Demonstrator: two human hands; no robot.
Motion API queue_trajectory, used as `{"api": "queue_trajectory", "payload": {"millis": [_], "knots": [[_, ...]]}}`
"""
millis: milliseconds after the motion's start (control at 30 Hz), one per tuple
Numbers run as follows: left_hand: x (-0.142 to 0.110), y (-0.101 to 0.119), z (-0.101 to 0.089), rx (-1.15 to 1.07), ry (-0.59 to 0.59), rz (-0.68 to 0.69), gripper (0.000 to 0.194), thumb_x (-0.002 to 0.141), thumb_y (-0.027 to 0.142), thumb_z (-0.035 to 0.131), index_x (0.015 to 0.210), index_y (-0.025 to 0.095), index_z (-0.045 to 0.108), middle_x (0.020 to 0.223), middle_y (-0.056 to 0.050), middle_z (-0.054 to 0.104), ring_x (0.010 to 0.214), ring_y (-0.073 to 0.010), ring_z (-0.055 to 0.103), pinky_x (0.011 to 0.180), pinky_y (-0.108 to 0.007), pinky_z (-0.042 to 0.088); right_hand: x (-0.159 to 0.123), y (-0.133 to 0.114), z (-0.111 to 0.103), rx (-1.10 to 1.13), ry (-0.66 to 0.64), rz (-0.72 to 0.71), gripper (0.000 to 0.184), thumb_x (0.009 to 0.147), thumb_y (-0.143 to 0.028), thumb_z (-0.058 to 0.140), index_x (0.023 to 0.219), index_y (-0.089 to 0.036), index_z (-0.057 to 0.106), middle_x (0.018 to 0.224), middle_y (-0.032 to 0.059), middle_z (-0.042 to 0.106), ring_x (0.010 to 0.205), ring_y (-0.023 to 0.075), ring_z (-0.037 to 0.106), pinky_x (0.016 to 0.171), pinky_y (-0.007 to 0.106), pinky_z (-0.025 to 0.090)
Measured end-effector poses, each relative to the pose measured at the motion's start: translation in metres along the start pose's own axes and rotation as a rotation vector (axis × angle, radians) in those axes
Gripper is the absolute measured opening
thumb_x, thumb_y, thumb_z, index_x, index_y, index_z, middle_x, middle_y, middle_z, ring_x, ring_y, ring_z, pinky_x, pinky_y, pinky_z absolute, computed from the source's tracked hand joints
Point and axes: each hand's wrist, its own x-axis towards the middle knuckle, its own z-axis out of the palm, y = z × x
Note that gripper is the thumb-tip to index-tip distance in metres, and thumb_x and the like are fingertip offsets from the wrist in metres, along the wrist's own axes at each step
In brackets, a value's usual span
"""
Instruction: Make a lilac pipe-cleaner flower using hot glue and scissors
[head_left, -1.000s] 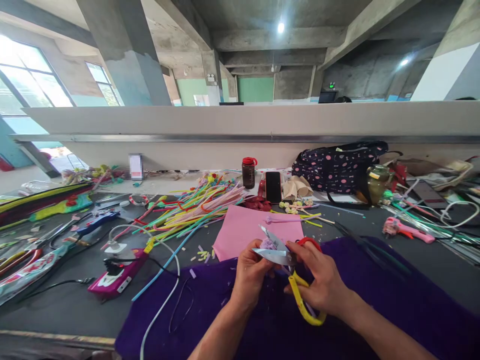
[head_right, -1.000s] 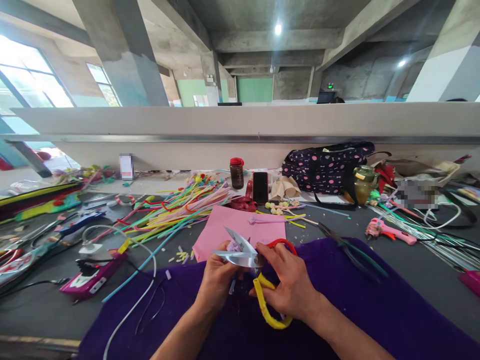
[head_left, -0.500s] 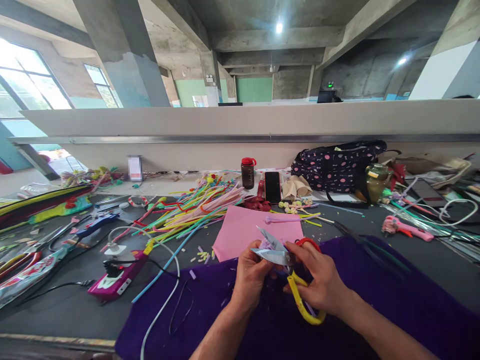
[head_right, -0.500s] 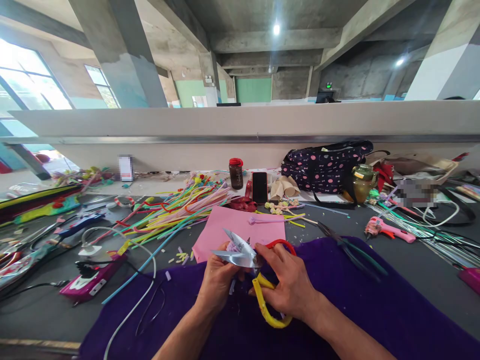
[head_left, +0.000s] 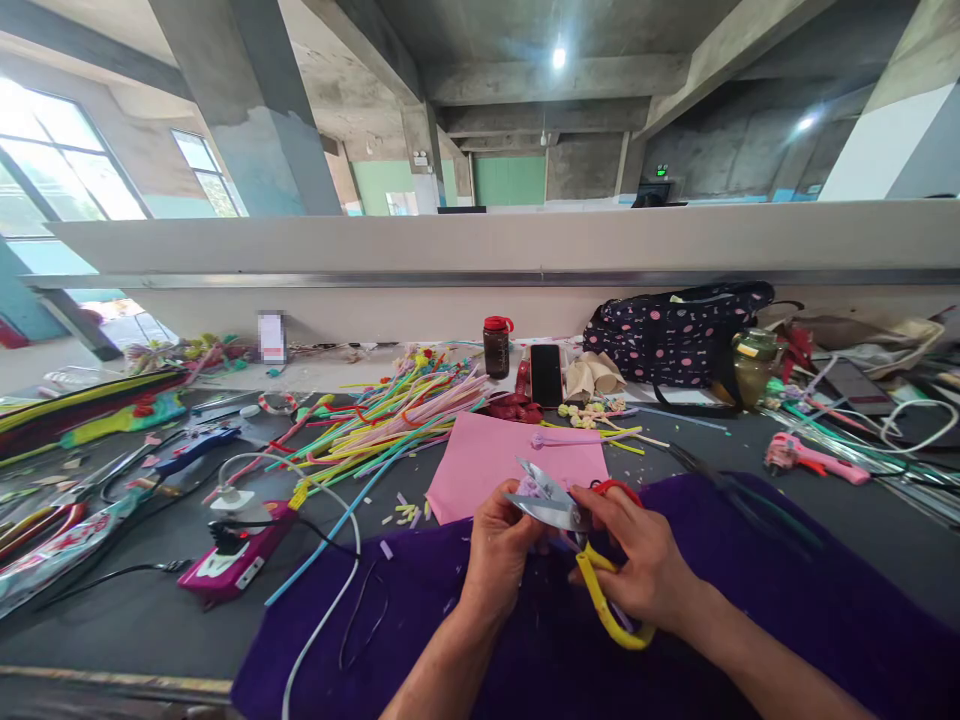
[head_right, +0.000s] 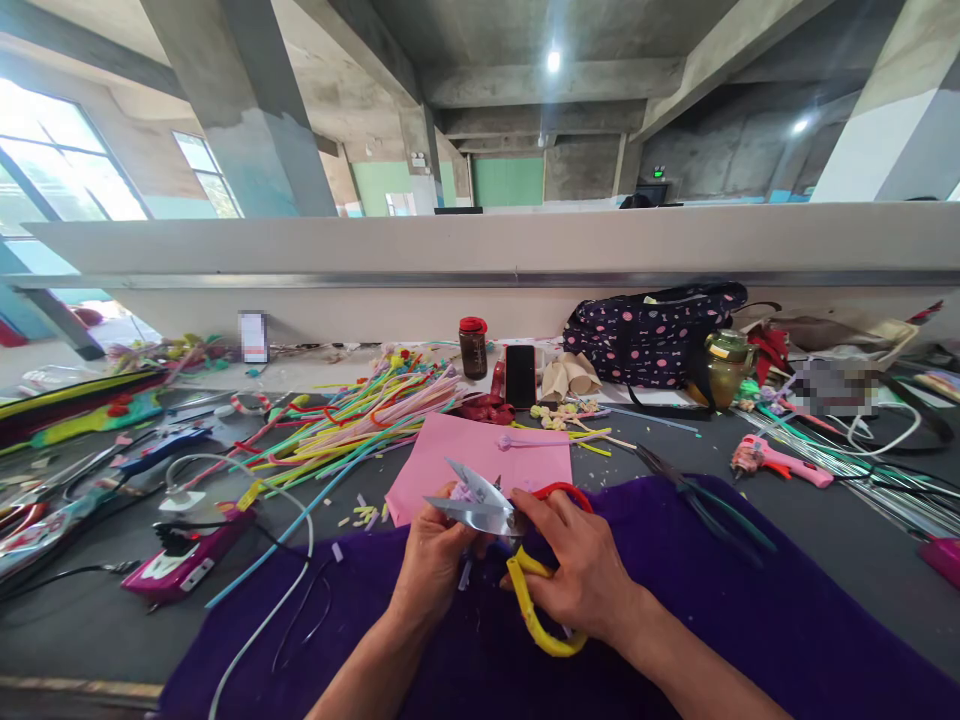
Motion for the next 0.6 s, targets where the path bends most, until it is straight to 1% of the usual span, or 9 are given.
{"api": "queue_trajectory", "payload": {"millis": [133, 300, 600], "knots": [[0.0000, -0.0003, 0.0002, -0.012, -0.007, 0.000, 0.013, 0.071, 0.022, 0.062, 0.071, 0.015, 0.051, 0.055, 0.003, 0.055, 0.049, -0.0087, 0.048, 0.043, -0.019, 0.037, -0.0001, -0.0005, -0.0005, 0.002, -0.008, -0.002, 0.068, 0.072, -0.040, 0.065, 0.130, -0.018, 0.036, 0.089, 0.0063, 0.050, 0.079, 0.0197, 0.053, 0.065, 0.031, 0.045], [0.0009, 0.0007, 0.0018, -0.007, 0.011, -0.007, 0.016, 0.070, 0.024, 0.065, 0.070, 0.015, 0.052, 0.055, 0.003, 0.055, 0.047, -0.0084, 0.048, 0.042, -0.018, 0.036, 0.0006, 0.0001, -0.0004, -0.009, -0.015, -0.008, 0.066, 0.073, -0.040, 0.063, 0.129, -0.016, 0.037, 0.088, 0.0065, 0.051, 0.077, 0.0187, 0.053, 0.064, 0.030, 0.046], [0.0009, 0.0028, 0.0020, 0.014, 0.042, -0.038, 0.020, 0.066, 0.028, 0.068, 0.069, 0.015, 0.053, 0.054, 0.003, 0.056, 0.045, -0.0085, 0.048, 0.040, -0.018, 0.035, -0.0013, 0.0006, -0.0001, -0.037, -0.006, -0.029, 0.064, 0.075, -0.041, 0.060, 0.129, -0.015, 0.037, 0.089, 0.0080, 0.054, 0.078, 0.0198, 0.055, 0.064, 0.031, 0.047]]}}
